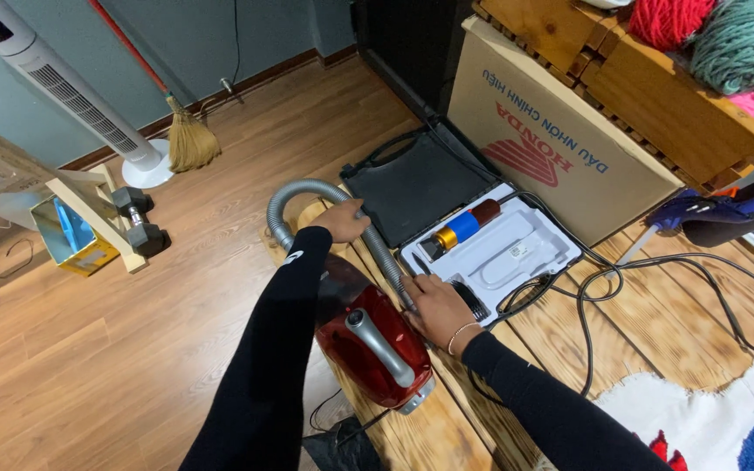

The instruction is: Cleaning a rooster rug using a vacuum and a lint roller.

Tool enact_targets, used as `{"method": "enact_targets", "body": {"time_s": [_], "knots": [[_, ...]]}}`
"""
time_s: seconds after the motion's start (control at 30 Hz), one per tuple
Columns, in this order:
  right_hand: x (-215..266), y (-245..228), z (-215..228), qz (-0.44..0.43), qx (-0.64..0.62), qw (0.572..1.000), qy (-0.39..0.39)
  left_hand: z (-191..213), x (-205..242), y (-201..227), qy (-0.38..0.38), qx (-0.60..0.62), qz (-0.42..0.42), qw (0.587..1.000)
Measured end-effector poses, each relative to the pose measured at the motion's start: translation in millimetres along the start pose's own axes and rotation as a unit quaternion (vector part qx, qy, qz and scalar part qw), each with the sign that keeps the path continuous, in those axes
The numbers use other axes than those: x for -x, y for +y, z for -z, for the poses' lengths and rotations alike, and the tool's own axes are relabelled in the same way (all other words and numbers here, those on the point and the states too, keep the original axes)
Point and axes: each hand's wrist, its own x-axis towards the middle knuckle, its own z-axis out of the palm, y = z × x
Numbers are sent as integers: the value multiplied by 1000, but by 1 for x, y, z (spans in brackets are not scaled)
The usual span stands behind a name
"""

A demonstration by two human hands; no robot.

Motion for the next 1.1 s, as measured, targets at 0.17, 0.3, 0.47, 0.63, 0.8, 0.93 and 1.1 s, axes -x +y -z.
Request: {"method": "enact_targets", "body": {"time_s": [0.17,0.3,0.47,0.63,0.8,0.93,1.1], "knots": [[6,-8,8,-22,-28,999,4,20,43,1,83,134,-15,987],[7,-12,16,-18,-25,999,11,23,103,-9,320,124,-13,939],[4,-12,18,-30,-29,999,-14,-1,158,-22,208,274,136,929],[5,-14,18,-41,-27,998,-27,-2,181,10,75,349,172,918],[13,-15,14,-31,16,999,-40,-5,169,3,74,366,144,916],[13,-22,18,-53,23,996,-68,-7,168,1,73,364,130,920],[10,-26,22,-55,21,997,-57,-28,158,-16,124,360,103,919]]}}
